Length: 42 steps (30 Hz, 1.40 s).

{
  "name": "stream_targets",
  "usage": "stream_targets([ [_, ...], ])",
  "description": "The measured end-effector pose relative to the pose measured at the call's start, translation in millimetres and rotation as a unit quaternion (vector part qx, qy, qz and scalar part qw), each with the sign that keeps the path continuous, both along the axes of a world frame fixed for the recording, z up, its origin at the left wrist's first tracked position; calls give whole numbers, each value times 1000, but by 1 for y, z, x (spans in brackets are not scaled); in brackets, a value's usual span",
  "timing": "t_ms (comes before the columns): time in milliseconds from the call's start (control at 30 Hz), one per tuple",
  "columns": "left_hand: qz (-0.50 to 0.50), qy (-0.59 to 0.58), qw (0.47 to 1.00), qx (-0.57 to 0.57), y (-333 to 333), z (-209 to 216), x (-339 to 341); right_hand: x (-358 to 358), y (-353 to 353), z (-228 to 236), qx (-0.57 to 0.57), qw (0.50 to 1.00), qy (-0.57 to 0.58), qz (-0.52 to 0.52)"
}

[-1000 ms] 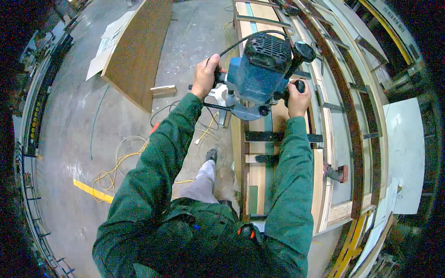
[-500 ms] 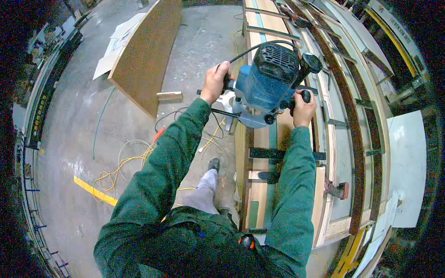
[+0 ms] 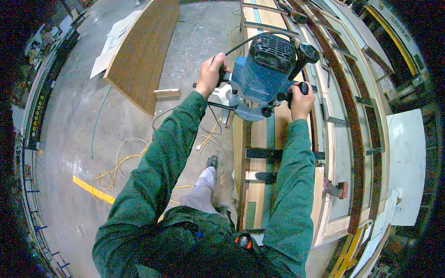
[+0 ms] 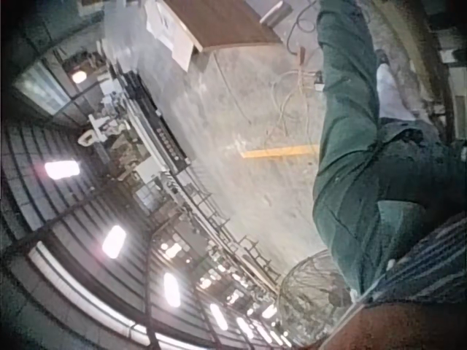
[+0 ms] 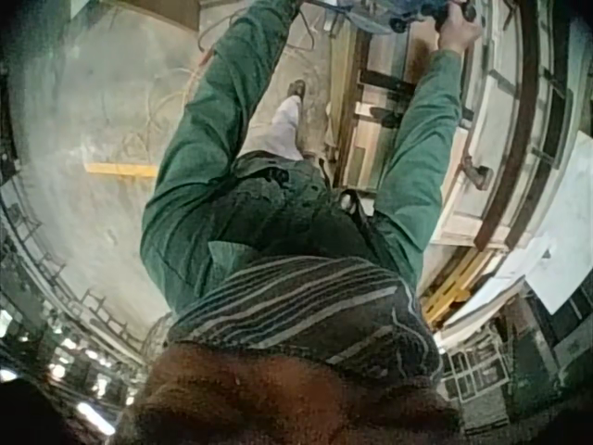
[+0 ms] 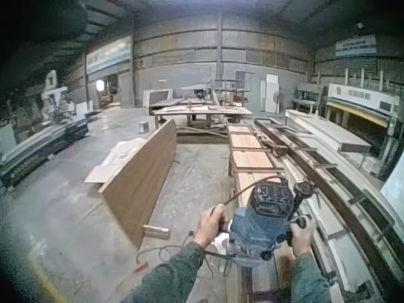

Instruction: The person routes a wooden piece using a router, pauses to handle a face mask by hand, and guides the router along the wooden piece.

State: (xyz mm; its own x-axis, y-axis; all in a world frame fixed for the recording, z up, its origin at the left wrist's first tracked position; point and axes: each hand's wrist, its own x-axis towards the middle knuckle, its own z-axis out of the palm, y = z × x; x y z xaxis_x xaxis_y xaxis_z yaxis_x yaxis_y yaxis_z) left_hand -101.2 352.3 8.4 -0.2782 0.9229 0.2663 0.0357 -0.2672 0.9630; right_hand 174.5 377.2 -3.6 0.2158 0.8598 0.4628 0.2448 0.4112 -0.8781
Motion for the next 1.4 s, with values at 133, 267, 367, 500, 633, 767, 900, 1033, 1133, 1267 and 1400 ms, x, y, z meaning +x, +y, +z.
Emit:
stream_targets([
  [133,-3,6,1000,17,3,-1,-1,-2,1,0,-19,997,65,33],
  [267,16,20,1000,7,2,-3,-2,-2,0,2,-14,999,27,19],
  [367,15,-4,1000,15,3,-6,1,3,9,-2,-18,999,20,17],
  [500,26,-10,999,23,2,-9,8,12,19,-5,-17,998,27,56],
  [633,45,-21,999,15,-3,-11,14,16,26,-5,-27,996,11,79],
  [767,59,17,998,14,-9,-8,20,23,32,-6,-29,997,-19,74],
  [900,60,-25,998,5,-9,-10,24,23,34,-5,-16,995,-6,95],
  [1033,84,-24,996,28,-8,-10,27,22,32,2,-43,994,10,102],
  [1133,93,-3,995,28,-11,-7,32,27,35,1,-41,995,2,94],
  [1267,102,11,994,23,-10,-8,34,28,37,2,-50,994,14,98],
  [1400,105,-2,994,18,-10,-11,35,30,38,4,-50,994,-4,95],
])
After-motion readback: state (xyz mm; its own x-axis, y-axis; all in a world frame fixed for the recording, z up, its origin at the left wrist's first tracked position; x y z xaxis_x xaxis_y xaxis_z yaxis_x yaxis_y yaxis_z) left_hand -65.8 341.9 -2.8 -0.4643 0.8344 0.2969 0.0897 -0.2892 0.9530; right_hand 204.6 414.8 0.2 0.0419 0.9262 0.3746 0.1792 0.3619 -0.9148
